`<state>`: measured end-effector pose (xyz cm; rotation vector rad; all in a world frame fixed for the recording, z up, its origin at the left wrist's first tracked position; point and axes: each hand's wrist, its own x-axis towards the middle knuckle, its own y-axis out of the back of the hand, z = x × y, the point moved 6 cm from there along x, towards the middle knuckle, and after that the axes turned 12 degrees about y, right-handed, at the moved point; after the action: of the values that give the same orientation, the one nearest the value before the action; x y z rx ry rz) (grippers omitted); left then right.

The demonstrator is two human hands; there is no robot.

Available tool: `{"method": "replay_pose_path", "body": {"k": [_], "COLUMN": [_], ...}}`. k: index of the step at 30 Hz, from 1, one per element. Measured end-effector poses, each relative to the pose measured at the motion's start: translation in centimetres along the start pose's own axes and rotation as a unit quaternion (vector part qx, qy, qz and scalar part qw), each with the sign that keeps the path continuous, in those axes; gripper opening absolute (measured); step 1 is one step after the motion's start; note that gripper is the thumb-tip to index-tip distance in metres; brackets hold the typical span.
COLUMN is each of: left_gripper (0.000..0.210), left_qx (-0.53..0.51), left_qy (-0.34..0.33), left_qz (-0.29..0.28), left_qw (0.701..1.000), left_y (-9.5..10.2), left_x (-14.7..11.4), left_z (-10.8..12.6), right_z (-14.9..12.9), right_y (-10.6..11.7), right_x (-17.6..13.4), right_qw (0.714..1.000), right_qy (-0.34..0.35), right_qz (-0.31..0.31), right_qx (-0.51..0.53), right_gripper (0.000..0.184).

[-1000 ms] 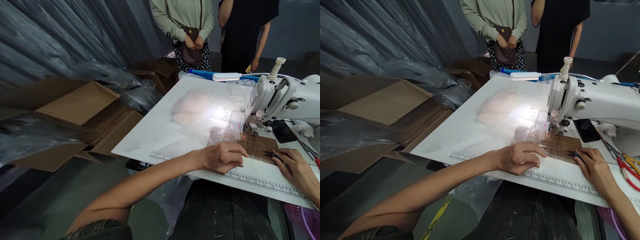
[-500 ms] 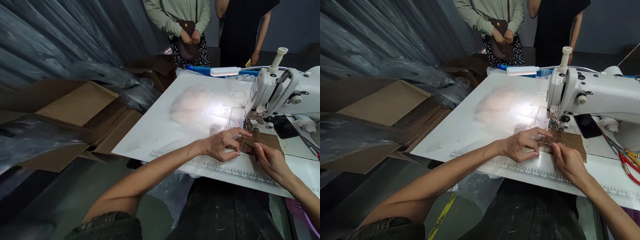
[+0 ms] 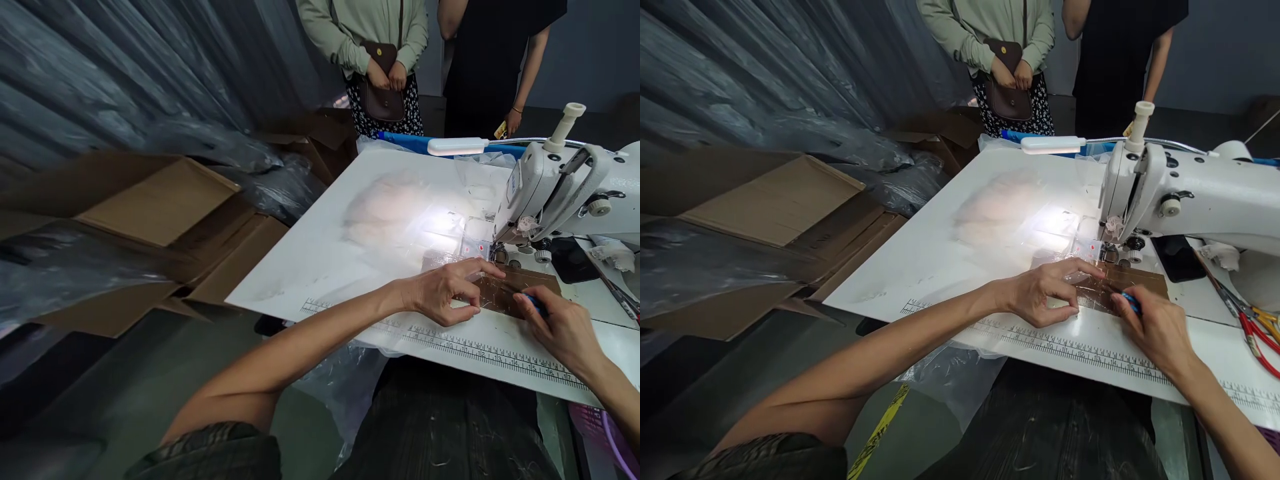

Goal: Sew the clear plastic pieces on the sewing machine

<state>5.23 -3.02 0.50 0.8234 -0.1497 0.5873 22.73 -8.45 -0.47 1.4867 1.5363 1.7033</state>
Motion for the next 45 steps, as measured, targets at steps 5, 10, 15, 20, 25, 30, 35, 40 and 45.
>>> {"method": "replay_pose_path", "body": {"k": [5,10,15,20,25,30,35,40,45], "left_gripper": [0.015,0.02,0.02,0.04,0.031,0.017,0.028,0.026,0.024], "left_qx": [0.002,0.013,-0.021,-0.017,0.061,-0.035,-0.235,-0.352,-0.393], "left_qy": [-0.016,0.011,0.029,0.05,0.149,0.272,0.345,0.373,0.36], "left_qz": [-0.031,-0.02,0.026,-0.003,0.061,0.108,0.14,0.183,0.185], "left_qw": [0.999,1.0,0.999,0.999,0.985,0.956,0.898,0.839,0.826], "left_y": [-0.7,-0.4,0.9,0.6,2.6,3.1,0.6,-0.3,-0.3], "left_x": [0.7,1.0,0.2,0.4,2.2,4.7,5.5,5.4,5.6], "left_z": [0.4,0.3,-0.3,-0.3,-2.3,-5.7,-8.2,-9.5,-9.8], "right_z": [-0.2,-1.5,-0.7,-0.1,1.2,1.5,1.0,0.7,0.3], "right_y": [1.1,-1.5,-1.6,-1.5,-2.0,-2.2,-2.0,-2.4,-2.5], "right_x": [1.1,3.9,4.3,4.1,4.2,4.6,4.8,5.5,6.0], "right_qw": [0.99,0.965,0.966,0.972,0.979,0.974,0.971,0.969,0.975], "right_qy": [0.109,0.158,0.128,0.078,-0.064,-0.141,-0.161,-0.147,-0.117], "right_qz": [0.093,0.026,0.066,0.101,0.123,0.153,0.172,0.14,0.132], "right_qx": [0.019,0.207,0.214,0.197,0.149,0.091,-0.03,-0.14,-0.133], "right_gripper": [0.031,0.034,0.01,0.015,0.027,0.034,0.035,0.033,0.034]}}
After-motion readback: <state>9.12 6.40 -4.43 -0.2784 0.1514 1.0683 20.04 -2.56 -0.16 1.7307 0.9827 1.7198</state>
